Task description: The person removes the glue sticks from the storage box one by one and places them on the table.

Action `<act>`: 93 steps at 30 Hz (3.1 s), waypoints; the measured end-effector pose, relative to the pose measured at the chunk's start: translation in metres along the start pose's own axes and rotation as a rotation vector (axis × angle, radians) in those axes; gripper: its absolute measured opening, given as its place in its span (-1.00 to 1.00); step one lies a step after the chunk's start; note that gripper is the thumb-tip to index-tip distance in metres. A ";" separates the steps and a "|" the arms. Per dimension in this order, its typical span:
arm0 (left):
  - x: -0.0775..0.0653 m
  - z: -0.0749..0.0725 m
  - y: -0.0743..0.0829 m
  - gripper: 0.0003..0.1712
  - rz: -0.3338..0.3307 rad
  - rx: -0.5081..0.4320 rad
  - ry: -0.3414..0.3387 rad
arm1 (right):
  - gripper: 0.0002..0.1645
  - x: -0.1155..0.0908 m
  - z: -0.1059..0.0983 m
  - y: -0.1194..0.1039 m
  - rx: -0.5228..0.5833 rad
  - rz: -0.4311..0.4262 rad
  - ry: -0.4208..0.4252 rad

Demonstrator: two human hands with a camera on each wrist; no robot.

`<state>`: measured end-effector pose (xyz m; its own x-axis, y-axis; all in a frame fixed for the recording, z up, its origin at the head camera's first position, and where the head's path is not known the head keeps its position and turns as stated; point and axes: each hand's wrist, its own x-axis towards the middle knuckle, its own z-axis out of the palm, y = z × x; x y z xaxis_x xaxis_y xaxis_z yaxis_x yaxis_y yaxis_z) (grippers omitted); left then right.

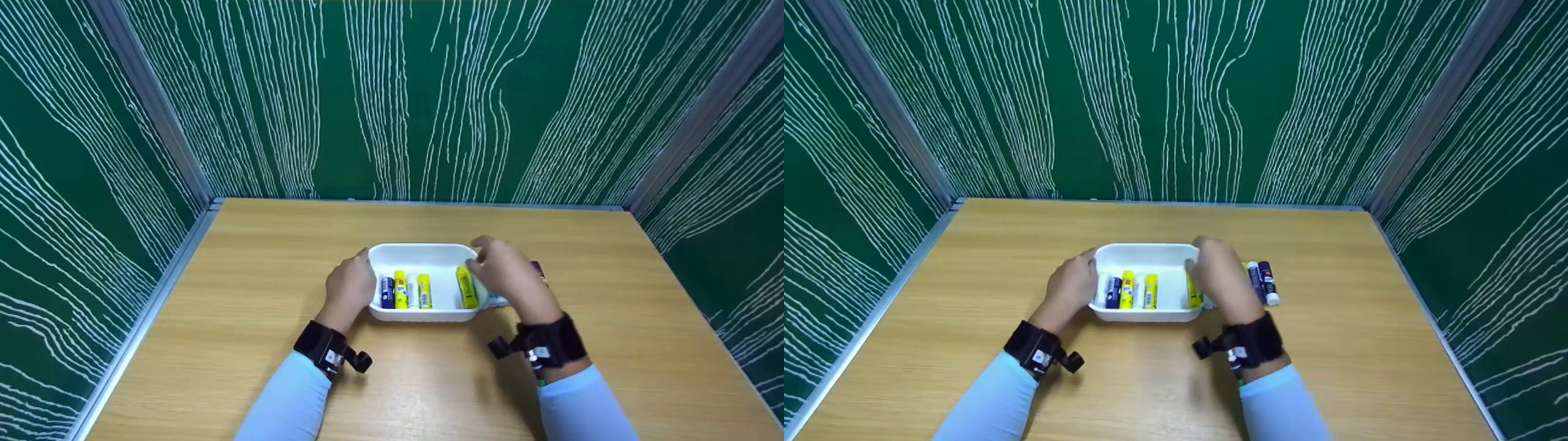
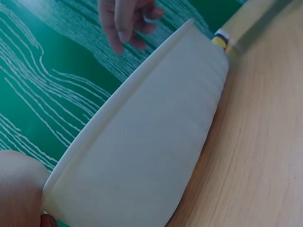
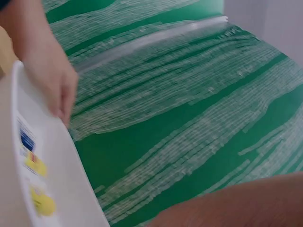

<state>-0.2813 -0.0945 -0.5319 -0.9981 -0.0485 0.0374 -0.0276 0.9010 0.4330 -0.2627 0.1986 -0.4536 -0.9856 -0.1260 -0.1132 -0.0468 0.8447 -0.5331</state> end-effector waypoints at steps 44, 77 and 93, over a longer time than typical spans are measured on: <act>0.000 0.001 -0.001 -0.46 0.028 0.007 0.033 | -0.25 0.009 0.069 -0.021 -0.187 0.009 -0.047; 0.000 0.000 -0.001 -0.46 0.027 0.022 0.029 | -0.28 0.025 0.090 -0.011 -0.125 -0.029 -0.010; -0.001 0.001 0.000 -0.45 0.001 0.010 0.013 | -0.28 0.029 0.092 -0.010 -0.084 0.022 -0.064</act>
<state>-0.2802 -0.0941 -0.5325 -0.9974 -0.0528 0.0495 -0.0269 0.9054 0.4236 -0.2759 0.1388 -0.5291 -0.9742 -0.1380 -0.1786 -0.0418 0.8879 -0.4581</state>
